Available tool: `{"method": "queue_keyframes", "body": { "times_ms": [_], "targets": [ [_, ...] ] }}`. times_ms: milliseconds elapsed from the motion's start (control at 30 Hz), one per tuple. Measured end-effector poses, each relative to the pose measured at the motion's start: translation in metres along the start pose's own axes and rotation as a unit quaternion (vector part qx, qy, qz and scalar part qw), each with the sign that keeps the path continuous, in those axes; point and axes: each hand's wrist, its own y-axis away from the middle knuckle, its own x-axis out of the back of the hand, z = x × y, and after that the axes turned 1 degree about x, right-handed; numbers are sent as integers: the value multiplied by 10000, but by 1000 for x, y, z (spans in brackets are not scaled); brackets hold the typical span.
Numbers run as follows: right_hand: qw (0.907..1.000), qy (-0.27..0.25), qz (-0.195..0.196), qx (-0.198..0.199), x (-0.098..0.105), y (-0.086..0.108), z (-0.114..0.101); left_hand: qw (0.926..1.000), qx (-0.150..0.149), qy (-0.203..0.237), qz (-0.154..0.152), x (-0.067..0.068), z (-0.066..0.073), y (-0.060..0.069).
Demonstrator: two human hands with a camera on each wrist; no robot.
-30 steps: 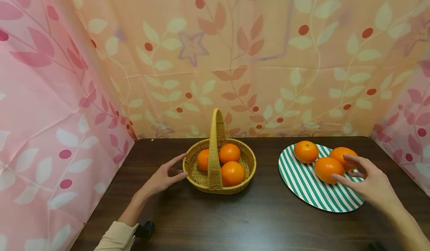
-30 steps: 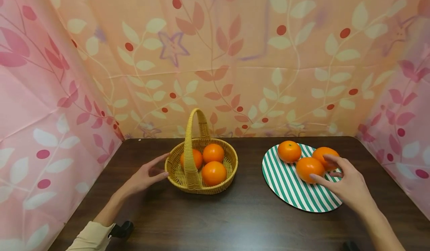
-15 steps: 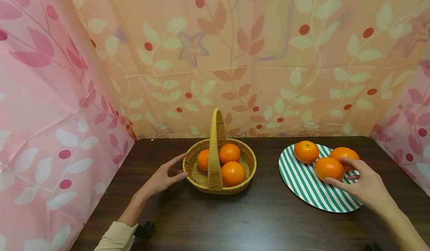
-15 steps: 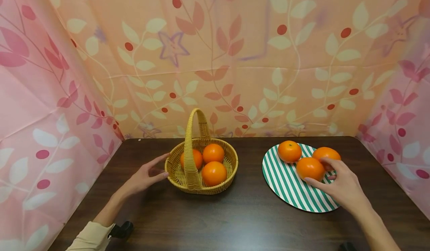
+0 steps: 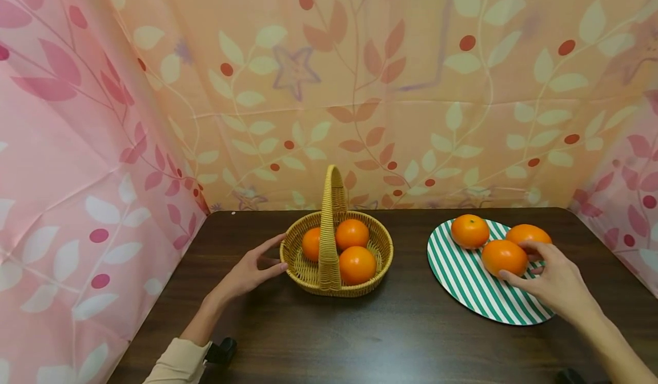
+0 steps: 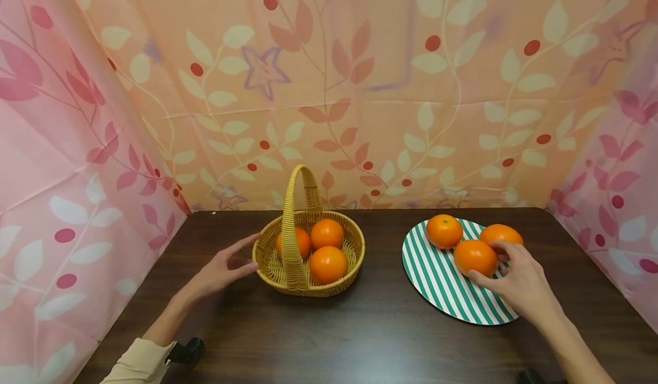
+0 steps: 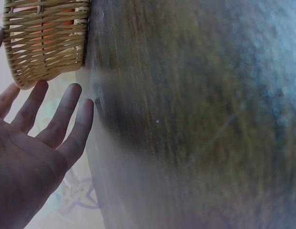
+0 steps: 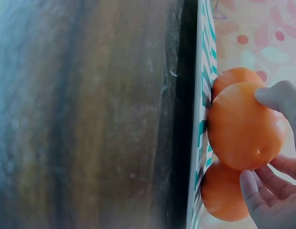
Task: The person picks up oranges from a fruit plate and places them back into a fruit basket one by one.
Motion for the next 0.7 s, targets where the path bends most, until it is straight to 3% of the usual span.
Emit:
{"method": "queue_keyframes", "body": {
  "times_ms": [700],
  "targets": [
    [9996, -193, 173, 87, 8, -1, -5, 10000, -27, -23, 13, 0, 5, 2]
  ]
}}
